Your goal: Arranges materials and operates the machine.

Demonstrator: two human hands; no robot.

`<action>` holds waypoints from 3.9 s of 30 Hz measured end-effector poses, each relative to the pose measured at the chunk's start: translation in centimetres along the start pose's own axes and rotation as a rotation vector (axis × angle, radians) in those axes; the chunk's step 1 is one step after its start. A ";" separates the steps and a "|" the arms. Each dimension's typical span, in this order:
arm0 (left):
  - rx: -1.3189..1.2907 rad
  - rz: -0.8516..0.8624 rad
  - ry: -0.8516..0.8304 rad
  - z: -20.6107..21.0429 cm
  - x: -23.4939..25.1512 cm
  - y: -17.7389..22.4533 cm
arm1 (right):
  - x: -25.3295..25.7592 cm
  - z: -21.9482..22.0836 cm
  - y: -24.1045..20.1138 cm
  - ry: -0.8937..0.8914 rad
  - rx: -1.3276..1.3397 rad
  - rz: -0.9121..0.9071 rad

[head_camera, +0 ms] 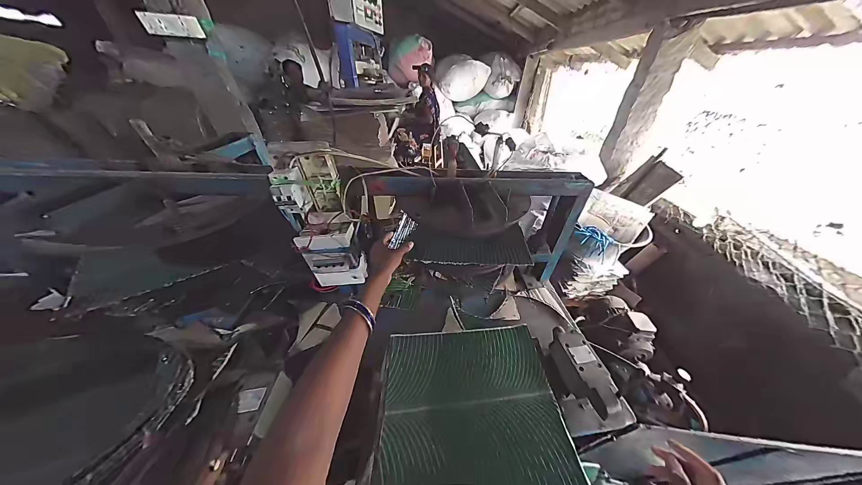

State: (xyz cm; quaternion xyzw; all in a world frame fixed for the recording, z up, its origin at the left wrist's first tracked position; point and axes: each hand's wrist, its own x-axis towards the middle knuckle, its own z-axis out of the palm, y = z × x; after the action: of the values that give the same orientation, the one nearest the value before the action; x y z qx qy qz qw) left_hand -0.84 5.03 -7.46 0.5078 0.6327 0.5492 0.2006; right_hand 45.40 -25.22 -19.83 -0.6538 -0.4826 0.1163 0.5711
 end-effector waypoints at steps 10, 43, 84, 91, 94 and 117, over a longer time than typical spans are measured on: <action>-0.128 -0.225 -0.067 0.3 3.5 -1.6 | 11.3 7.3 -3.8 0.154 -0.360 -0.179; 0.602 0.267 -0.553 1.0 -22.6 -10.2 | 17.8 13.4 -2.0 -0.100 -0.805 -0.034; 0.487 0.273 -0.569 0.4 -22.0 -10.7 | 8.0 3.0 0.2 -0.061 -0.419 0.056; 0.496 0.274 -0.565 0.5 -22.0 -10.7 | 14.6 13.5 -10.4 -0.281 -0.792 -0.212; 0.486 0.275 -0.546 0.6 -22.2 -10.9 | 12.5 21.6 -16.1 -0.307 -0.511 -0.637; -0.425 -0.354 -0.040 -7.6 -24.9 0.9 | -6.6 14.7 -20.3 -0.853 -0.446 -0.821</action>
State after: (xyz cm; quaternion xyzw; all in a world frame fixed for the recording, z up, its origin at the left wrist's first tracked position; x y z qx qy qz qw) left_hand 3.41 -20.33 -11.82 0.3465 0.5779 0.6160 0.4081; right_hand 21.62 -23.30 -9.75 -0.4146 -0.8920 0.0348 0.1766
